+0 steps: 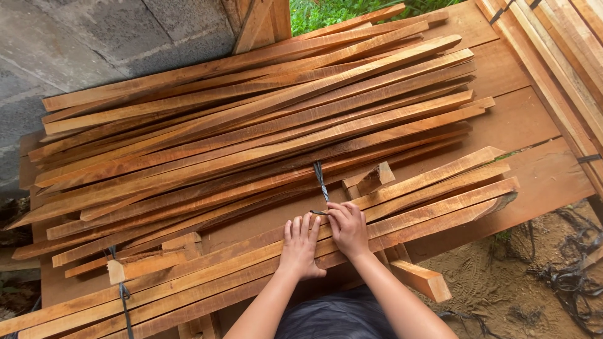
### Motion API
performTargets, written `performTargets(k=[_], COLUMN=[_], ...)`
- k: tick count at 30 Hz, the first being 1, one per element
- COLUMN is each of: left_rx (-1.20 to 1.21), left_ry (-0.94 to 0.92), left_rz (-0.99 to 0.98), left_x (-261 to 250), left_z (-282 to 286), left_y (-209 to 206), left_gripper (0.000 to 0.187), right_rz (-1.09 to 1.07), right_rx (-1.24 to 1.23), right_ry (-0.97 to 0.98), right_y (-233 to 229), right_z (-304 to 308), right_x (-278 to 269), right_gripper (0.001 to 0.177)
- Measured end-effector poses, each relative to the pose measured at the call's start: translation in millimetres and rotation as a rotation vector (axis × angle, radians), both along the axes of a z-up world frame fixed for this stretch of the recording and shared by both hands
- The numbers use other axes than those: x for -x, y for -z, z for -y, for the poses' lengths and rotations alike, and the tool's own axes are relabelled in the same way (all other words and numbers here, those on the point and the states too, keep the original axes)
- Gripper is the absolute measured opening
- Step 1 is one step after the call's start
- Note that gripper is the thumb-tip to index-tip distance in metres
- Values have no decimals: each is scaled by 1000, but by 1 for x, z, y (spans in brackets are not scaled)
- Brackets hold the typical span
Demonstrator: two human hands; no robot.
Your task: Bundling thin wooden planks together using black plastic strips.
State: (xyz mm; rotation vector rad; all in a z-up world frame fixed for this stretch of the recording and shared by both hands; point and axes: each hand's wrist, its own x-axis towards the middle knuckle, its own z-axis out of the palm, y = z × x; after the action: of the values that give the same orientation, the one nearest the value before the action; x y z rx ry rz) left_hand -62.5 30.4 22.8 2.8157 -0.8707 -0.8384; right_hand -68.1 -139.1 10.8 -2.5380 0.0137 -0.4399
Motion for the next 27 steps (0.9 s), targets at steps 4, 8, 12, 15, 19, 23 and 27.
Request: performTargets(k=[4,8,12,15,19,23,27], left_rx=[7,-9,-5,-36,31,436,481], left_ry=[16,22,17,29,0,-534,-588], left_rz=[19,-9,-14,-16,-100,-226,-686], left_x=[-3,-3,-4,-6,-25,-65,-96], left_z=[0,1,1,1,1,3,29], left_y=[-3,-5,-10,-14,-18,57,185], left_gripper=[148,149,147,147,137,47,45], right_rz=[77,-58,-226,-193,-111,-76,-111], right_rx=[149,79,16,24,36,20,12], right_ry=[-15,-18,-29,-30,-40,-49,-26], right_y=[10,34,30,16,20,19,12], right_z=[-3,7,10,5,8,6,6], right_x=[-3,-18,-32,-37,-34,-31,-34], right_gripper=[13,12,17,16,14,13,12])
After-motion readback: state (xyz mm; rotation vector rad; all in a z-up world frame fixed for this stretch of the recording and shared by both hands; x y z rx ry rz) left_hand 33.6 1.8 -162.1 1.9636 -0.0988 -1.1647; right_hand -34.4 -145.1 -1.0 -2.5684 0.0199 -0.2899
